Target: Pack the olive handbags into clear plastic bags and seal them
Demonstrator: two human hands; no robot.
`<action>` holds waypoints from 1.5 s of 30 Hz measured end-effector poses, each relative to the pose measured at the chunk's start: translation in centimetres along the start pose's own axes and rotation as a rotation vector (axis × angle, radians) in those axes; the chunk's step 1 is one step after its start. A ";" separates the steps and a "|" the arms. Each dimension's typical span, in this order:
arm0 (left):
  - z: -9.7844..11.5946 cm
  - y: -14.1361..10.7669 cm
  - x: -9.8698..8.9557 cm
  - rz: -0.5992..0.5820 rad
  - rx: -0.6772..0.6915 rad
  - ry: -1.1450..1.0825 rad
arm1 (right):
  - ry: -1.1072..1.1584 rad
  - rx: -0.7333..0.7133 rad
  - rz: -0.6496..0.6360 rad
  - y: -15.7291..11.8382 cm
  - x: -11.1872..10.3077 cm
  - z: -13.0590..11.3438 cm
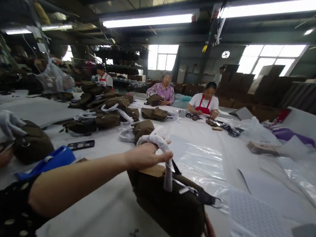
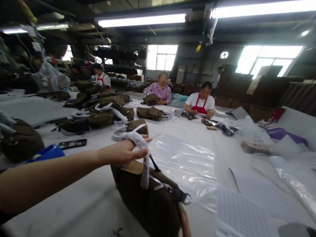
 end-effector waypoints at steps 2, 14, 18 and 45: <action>2.3 -2.2 3.1 -0.160 0.073 0.198 | 0.007 0.081 0.135 -0.3 -2.7 1.2; 2.3 -3.4 15.6 -0.025 0.548 0.745 | 0.243 0.247 0.206 -4.5 -8.6 7.3; 2.3 -4.1 15.9 0.158 0.462 0.694 | 0.253 0.310 0.112 -5.5 -10.0 7.2; -1.3 -14.6 16.7 0.169 0.480 0.165 | 0.411 0.456 -0.045 0.9 -2.8 -2.0</action>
Point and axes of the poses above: each hand's wrist, its own y-axis towards the middle knuckle, its own x-axis out of the palm, z = x × y, the point moved 3 cm from there along y, towards the middle knuckle, and after that the axes turned 1 degree about -y, right-handed, at the moved point
